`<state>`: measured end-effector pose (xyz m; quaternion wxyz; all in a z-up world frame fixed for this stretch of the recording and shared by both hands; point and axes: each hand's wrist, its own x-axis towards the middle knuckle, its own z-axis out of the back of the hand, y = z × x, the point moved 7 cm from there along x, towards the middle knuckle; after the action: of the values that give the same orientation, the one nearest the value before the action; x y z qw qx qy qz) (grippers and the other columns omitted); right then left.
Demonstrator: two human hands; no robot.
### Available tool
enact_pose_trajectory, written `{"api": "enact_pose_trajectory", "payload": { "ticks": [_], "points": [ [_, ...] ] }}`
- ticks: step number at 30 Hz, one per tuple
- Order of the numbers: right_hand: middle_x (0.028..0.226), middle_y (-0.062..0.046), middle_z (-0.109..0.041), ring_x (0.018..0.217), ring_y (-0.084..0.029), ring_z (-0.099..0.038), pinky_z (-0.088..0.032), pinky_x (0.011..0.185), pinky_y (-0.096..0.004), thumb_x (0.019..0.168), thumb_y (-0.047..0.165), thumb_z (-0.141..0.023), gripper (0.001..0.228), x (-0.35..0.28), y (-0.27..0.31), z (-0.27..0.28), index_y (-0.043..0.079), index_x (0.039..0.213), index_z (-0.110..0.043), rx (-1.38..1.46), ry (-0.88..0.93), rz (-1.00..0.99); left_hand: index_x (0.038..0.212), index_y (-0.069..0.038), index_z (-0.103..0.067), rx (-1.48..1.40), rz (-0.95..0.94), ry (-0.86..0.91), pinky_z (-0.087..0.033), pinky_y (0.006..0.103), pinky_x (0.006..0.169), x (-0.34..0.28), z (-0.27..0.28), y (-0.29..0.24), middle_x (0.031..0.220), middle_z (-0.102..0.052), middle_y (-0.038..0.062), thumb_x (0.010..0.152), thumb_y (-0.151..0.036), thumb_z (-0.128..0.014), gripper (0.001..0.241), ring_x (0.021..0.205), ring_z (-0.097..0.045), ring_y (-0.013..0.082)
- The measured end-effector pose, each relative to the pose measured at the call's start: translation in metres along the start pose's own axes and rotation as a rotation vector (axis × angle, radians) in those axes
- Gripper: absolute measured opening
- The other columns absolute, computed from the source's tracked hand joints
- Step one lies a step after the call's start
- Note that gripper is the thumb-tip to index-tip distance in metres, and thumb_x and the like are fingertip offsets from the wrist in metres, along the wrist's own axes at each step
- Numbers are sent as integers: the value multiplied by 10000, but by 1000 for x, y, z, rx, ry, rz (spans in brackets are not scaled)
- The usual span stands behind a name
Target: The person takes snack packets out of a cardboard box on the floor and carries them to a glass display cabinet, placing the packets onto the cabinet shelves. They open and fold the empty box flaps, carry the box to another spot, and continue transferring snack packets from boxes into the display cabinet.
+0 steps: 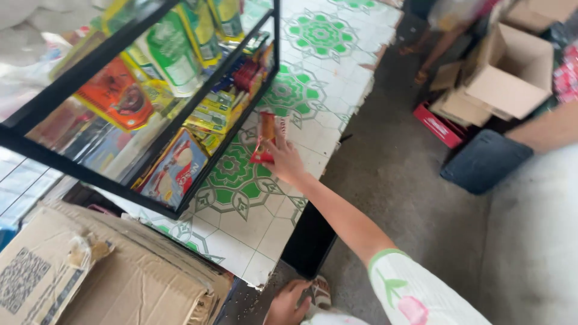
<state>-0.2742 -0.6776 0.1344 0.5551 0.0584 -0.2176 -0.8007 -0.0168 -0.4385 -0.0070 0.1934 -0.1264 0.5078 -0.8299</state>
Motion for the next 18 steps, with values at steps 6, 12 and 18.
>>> {"api": "enact_pose_trajectory", "payload": {
  "ticks": [6, 12, 18],
  "points": [
    [1655, -182, -304, 1442, -424, -431, -391, 1169, -475, 698, 176, -910, 678, -132, -6, 39, 212, 1317, -636, 294, -84, 249, 1252, -24, -648, -191, -107, 217, -548, 409, 913, 17, 12, -49, 1188, -686, 200, 932, -131, -710, 343, 1083, -679, 377],
    [1612, -180, -399, 1486, -375, -430, -403, 1176, -425, 670, 95, -896, 647, -288, -20, 89, 189, 1286, -719, 638, -160, -38, 1268, -32, -679, -343, 179, 333, -520, 325, 675, 29, -26, -2, 1046, -683, 192, 943, -121, -701, 338, 837, -656, 206],
    [1608, -159, -389, 1457, -372, -450, -416, 1147, -412, 654, 86, -905, 650, -418, -15, 86, 197, 1269, -726, 592, -204, -275, 1208, 2, -703, -736, 310, 362, -540, 280, 756, 44, -88, 49, 1030, -742, 78, 941, -115, -565, 322, 890, -680, 129]
  ]
}}
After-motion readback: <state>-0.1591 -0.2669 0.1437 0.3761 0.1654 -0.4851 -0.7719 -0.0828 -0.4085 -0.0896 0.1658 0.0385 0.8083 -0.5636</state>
